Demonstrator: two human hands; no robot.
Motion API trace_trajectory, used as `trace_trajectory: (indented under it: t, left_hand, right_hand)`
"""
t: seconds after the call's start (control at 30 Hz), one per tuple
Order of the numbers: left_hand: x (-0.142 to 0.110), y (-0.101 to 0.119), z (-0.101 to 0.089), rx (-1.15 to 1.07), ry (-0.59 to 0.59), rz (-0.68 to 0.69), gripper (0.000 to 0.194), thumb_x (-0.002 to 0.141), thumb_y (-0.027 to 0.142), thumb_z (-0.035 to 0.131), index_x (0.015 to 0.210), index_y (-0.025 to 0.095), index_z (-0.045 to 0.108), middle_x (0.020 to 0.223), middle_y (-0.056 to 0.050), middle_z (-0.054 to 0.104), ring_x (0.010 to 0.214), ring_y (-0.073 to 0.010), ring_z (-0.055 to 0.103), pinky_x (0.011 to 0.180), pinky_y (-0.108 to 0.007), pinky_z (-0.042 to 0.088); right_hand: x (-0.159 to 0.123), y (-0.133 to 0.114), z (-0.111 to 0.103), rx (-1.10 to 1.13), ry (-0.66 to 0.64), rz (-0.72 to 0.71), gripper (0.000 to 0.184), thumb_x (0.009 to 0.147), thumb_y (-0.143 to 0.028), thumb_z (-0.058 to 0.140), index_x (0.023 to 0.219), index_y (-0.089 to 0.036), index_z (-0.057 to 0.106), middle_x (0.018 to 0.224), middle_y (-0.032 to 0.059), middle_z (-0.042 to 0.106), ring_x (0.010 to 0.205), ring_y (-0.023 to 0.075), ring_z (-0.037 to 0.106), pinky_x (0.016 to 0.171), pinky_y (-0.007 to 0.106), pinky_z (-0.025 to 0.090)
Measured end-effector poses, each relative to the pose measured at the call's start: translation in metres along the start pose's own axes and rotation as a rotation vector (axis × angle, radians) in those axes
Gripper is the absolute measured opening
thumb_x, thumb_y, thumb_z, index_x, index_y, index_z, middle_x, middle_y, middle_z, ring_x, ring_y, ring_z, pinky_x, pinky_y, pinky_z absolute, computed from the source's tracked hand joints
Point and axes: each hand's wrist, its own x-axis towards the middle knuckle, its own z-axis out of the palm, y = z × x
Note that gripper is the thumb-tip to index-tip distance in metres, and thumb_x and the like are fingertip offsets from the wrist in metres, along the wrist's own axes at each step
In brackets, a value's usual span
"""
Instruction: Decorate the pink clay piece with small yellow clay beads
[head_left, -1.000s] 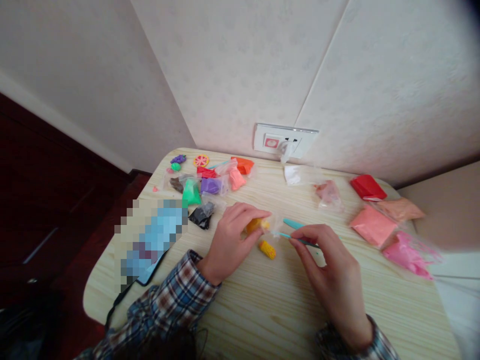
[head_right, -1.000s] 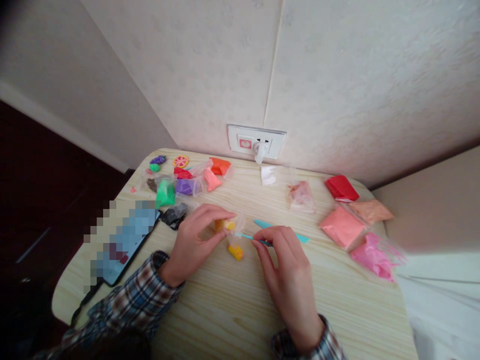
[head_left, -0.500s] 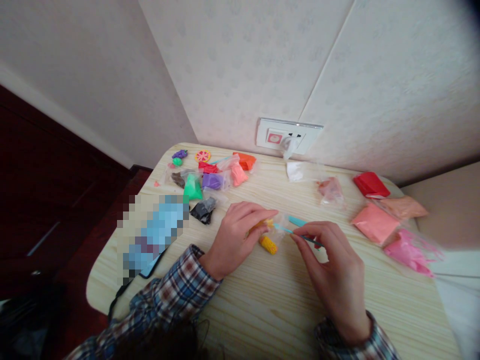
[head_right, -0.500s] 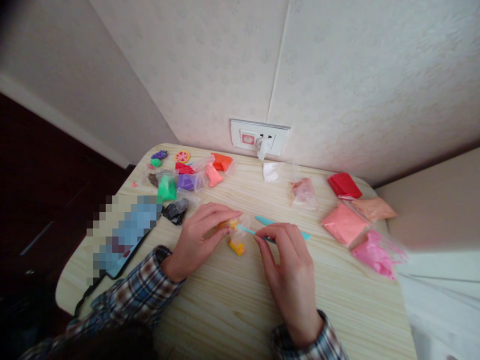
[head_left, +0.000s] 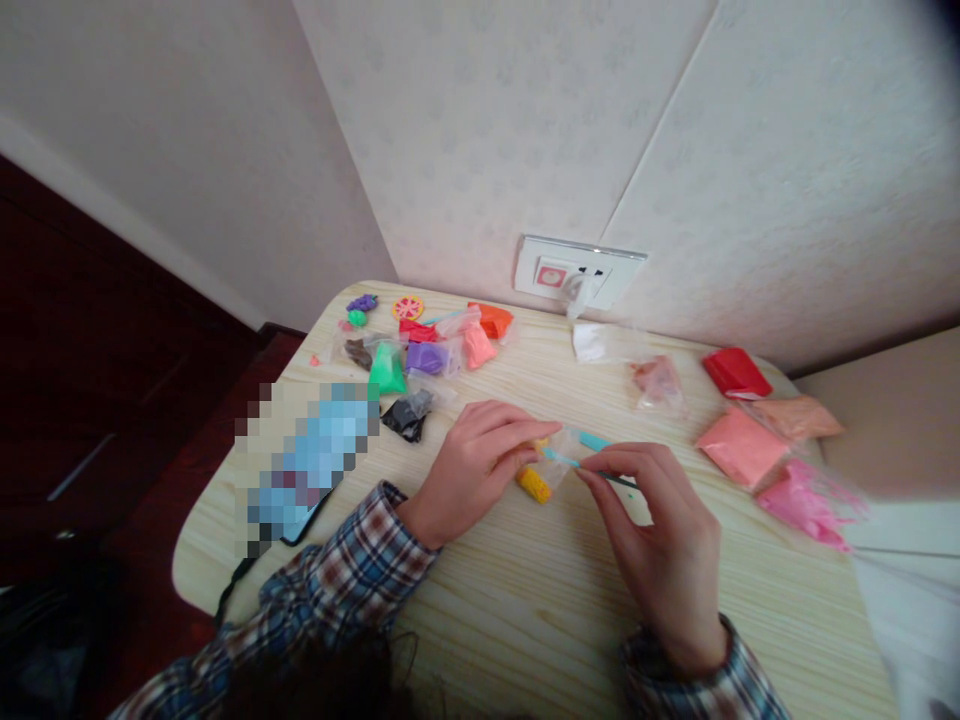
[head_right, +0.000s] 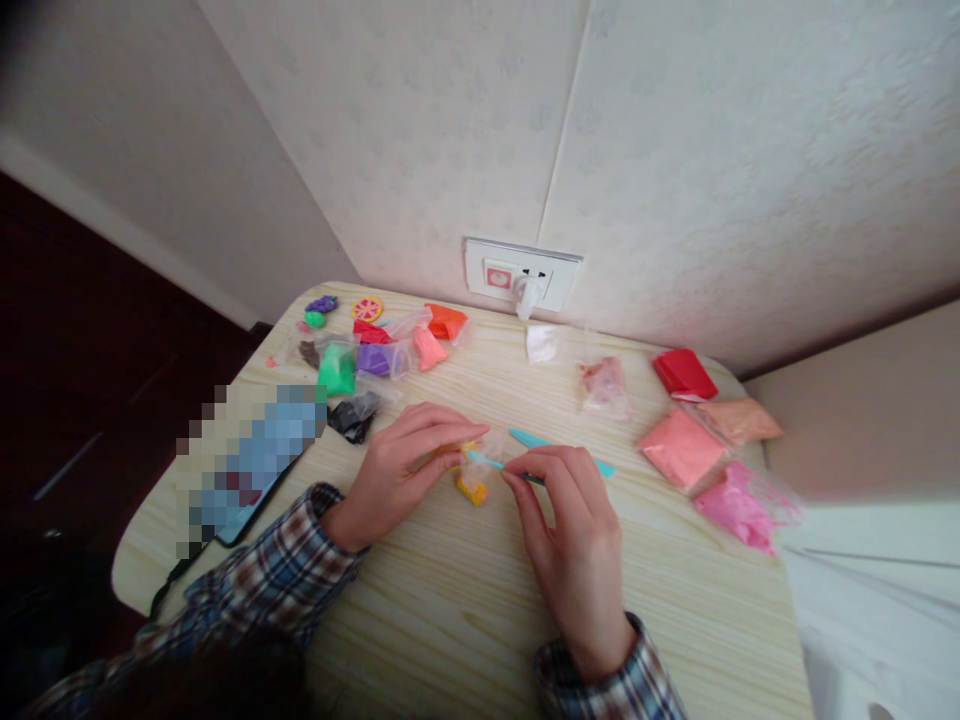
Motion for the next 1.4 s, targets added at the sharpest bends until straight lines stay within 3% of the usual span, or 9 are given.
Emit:
trace_trajectory:
  t: [0.3, 0.73, 1.2, 1.4]
  left_hand:
    - [0.0008, 0.0006, -0.0027, -0.07, -0.046, -0.043, 0.023, 0.093, 0.019, 0.06, 0.111, 0.016, 0.072, 0.098, -0.007, 0.075, 0.095, -0.0181, 0.067, 0.088, -0.033, 0.051]
    - [0.001, 0.0016, -0.0046, -0.138, -0.078, -0.067, 0.025, 0.091, 0.022, 0.063, 0.113, 0.018, 0.073, 0.1, -0.008, 0.076, 0.096, -0.0191, 0.067, 0.088, -0.032, 0.05]
    - [0.0032, 0.0024, -0.0051, -0.235, -0.036, -0.113, 0.024, 0.091, 0.024, 0.063, 0.111, 0.019, 0.074, 0.101, -0.008, 0.076, 0.094, -0.0195, 0.069, 0.087, -0.032, 0.054]
    - [0.0051, 0.0011, -0.0076, -0.265, 0.015, -0.152, 0.024, 0.089, 0.017, 0.063, 0.111, 0.017, 0.074, 0.103, -0.007, 0.076, 0.097, -0.019, 0.069, 0.09, -0.032, 0.054]
  right_hand:
    - [0.0004, 0.0034, -0.0029, -0.035, -0.021, -0.015, 0.007, 0.092, -0.017, 0.062, 0.089, -0.023, 0.061, 0.083, 0.0012, 0.066, 0.08, 0.0188, 0.06, 0.071, 0.034, 0.047]
    - [-0.0006, 0.0049, -0.0046, -0.012, 0.004, -0.084, 0.01, 0.091, -0.013, 0.063, 0.092, -0.023, 0.061, 0.084, 0.0008, 0.066, 0.08, 0.0179, 0.058, 0.073, 0.033, 0.046]
    - [-0.0014, 0.0053, -0.0067, 0.024, 0.079, -0.014, 0.009, 0.089, -0.015, 0.063, 0.089, -0.024, 0.061, 0.081, 0.0009, 0.066, 0.078, 0.0193, 0.06, 0.071, 0.035, 0.047]
    - [-0.0011, 0.0062, -0.0074, 0.01, 0.095, -0.006, 0.009, 0.09, -0.014, 0.063, 0.089, -0.023, 0.06, 0.082, 0.0009, 0.065, 0.079, 0.0187, 0.059, 0.072, 0.034, 0.047]
